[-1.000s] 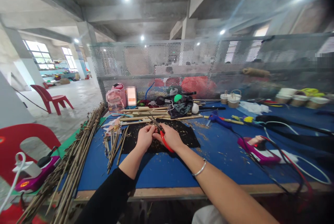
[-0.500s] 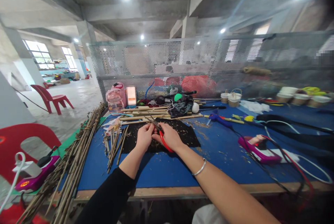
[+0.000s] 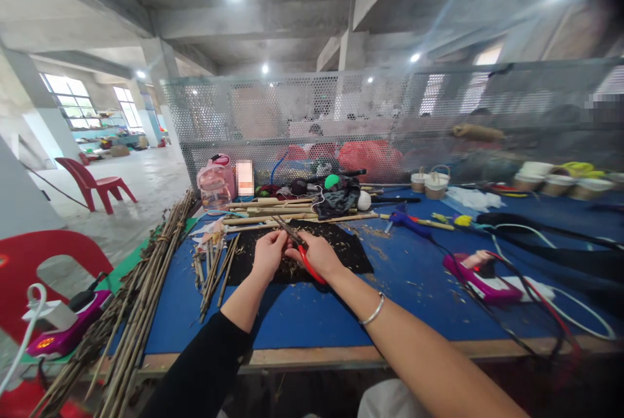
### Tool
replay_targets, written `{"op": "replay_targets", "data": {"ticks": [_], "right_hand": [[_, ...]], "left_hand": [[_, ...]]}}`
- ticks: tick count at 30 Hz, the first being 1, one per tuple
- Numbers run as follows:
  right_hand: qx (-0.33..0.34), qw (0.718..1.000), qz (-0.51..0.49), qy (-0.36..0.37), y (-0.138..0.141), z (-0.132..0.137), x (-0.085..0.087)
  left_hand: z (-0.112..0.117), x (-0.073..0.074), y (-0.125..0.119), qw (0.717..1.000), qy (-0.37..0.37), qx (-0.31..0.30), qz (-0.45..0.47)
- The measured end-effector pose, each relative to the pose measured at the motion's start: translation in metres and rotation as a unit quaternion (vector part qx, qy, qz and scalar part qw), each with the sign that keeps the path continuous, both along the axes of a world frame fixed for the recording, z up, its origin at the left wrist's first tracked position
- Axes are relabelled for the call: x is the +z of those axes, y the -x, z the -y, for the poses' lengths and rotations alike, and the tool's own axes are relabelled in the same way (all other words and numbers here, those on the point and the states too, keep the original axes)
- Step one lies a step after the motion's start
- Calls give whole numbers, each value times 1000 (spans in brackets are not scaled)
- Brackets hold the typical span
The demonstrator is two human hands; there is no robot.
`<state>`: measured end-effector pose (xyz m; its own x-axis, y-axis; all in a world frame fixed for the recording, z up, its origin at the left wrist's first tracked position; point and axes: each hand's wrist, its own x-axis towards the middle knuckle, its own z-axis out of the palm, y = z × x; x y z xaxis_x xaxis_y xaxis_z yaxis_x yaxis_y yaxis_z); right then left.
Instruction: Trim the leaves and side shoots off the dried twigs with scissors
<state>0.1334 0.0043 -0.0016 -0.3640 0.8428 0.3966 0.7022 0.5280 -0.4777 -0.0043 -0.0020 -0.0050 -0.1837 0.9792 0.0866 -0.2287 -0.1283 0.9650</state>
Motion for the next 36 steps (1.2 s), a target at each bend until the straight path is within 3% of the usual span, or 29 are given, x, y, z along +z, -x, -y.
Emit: {"op": "replay_targets", "data": {"ticks": [10,15,19,24,26,31,36], "right_hand": [[-27,999,28,22,-2,-2,-1],[-38,998,58,-1,-2,0,1],[-17,998,55,-30,-1,0,1],[-14,999,39,-9,-2,-1,0],[-14,999,31,6,-3,-1,-1],[-3,1000,-2,0,-2,-2,-3],[-7,999,-1,-46,2,-3,-7]], "left_hand": [[-5,-2,4,990,58,-46,119],[-9,-5,7,988,44,-29,142],[-11,-8,7,995,20,-10,101],[-6,-6,7,994,-16,56,-94],[-6,-7,8,990,-25,66,-125],[-10,-11,9,995,-60,47,-67],[-4,-5,3,999,-28,15,-25]]}}
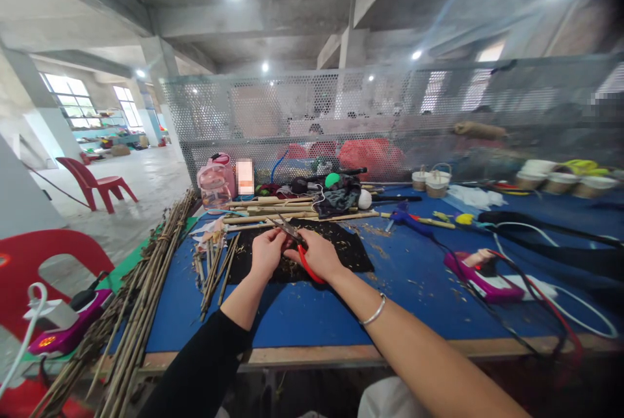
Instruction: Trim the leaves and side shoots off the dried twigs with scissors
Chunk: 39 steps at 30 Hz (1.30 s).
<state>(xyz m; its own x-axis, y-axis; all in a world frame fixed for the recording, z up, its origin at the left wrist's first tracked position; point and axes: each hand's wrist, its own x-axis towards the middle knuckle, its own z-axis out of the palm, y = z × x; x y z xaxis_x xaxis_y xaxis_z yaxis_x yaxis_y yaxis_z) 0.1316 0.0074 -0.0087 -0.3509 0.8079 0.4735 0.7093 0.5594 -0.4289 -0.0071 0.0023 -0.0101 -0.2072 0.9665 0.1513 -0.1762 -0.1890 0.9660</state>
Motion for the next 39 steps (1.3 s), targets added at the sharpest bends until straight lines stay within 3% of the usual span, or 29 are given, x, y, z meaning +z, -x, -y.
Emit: {"op": "replay_targets", "data": {"ticks": [4,8,19,23,31,39], "right_hand": [[19,999,-15,-22,1,-1,-2],[36,999,-38,9,0,1,-2],[-33,998,11,55,-2,-3,-1],[-39,998,30,38,-4,-2,2],[47,999,3,21,-2,-2,0],[36,998,-27,46,0,2,2]], "left_hand": [[4,4,-3,1000,6,-17,-10],[2,2,-1,1000,-7,-21,-21],[0,1,0,1000,18,5,-6],[-4,-2,2,1000,-2,16,-6],[-1,-3,5,982,-43,45,-178],[6,6,4,969,-69,79,-222]]}}
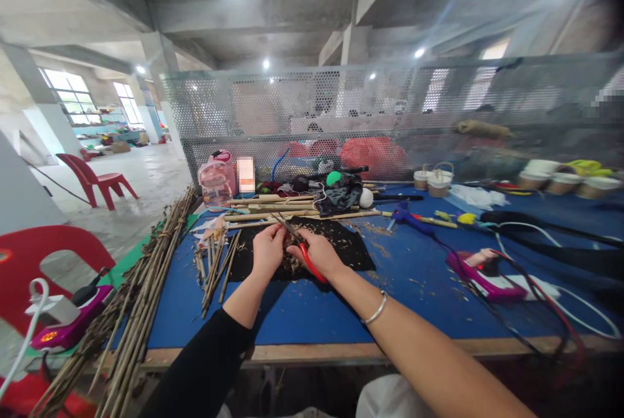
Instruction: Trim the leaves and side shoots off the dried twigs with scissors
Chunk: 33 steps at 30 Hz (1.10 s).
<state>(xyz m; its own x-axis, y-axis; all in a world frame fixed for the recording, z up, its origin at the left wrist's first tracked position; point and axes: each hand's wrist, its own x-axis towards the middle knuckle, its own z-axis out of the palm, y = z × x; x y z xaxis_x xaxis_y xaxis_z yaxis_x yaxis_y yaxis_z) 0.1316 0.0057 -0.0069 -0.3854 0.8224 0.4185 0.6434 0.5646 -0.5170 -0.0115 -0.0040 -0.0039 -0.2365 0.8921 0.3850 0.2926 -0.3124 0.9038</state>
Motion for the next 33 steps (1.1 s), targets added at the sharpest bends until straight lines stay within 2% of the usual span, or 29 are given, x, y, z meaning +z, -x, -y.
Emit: {"op": "replay_targets", "data": {"ticks": [6,8,13,19,22,27,33], "right_hand": [[-21,1000,16,5,-2,1,1],[-28,999,25,7,-2,1,1],[-20,999,32,11,-3,-1,0],[-68,997,37,8,-7,-5,2],[-51,997,51,-9,-8,-5,2],[22,999,28,-19,-6,-5,0],[20,999,24,17,-7,-4,1]], "left_hand": [[-4,-5,4,999,-8,26,-21],[-6,-6,4,1000,1,15,-10],[-9,-8,2,996,41,-37,77],[-11,-8,-3,977,75,-56,193],[-11,-7,-5,973,77,-62,208],[-6,-3,-4,986,67,-64,140],[-4,-4,1,999,25,-22,26]]}}
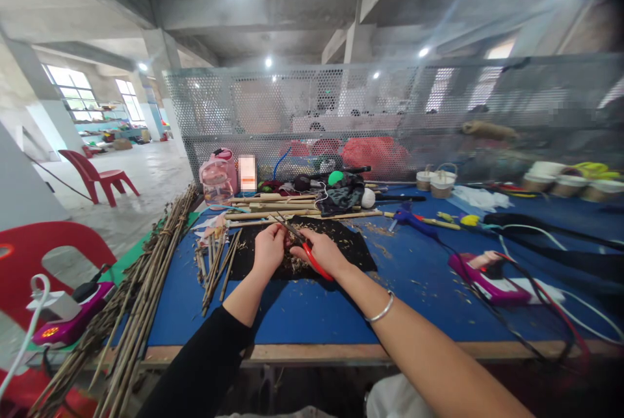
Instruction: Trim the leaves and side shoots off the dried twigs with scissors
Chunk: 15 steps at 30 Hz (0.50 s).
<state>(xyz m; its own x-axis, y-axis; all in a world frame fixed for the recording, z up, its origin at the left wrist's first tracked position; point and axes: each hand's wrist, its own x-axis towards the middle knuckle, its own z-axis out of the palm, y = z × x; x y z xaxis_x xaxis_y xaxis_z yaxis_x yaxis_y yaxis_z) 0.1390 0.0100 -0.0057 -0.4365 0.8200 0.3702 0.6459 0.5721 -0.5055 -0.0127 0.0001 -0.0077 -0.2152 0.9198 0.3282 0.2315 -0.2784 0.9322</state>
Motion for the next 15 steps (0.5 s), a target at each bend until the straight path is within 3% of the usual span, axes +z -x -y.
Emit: {"op": "replay_targets", "data": {"ticks": [8,15], "right_hand": [[-2,1000,0,-3,-1,2,1],[-24,998,62,9,-2,-3,0]], "left_hand": [[-1,-2,4,998,-7,21,-61],[-4,-5,8,993,23,47,-108]]}}
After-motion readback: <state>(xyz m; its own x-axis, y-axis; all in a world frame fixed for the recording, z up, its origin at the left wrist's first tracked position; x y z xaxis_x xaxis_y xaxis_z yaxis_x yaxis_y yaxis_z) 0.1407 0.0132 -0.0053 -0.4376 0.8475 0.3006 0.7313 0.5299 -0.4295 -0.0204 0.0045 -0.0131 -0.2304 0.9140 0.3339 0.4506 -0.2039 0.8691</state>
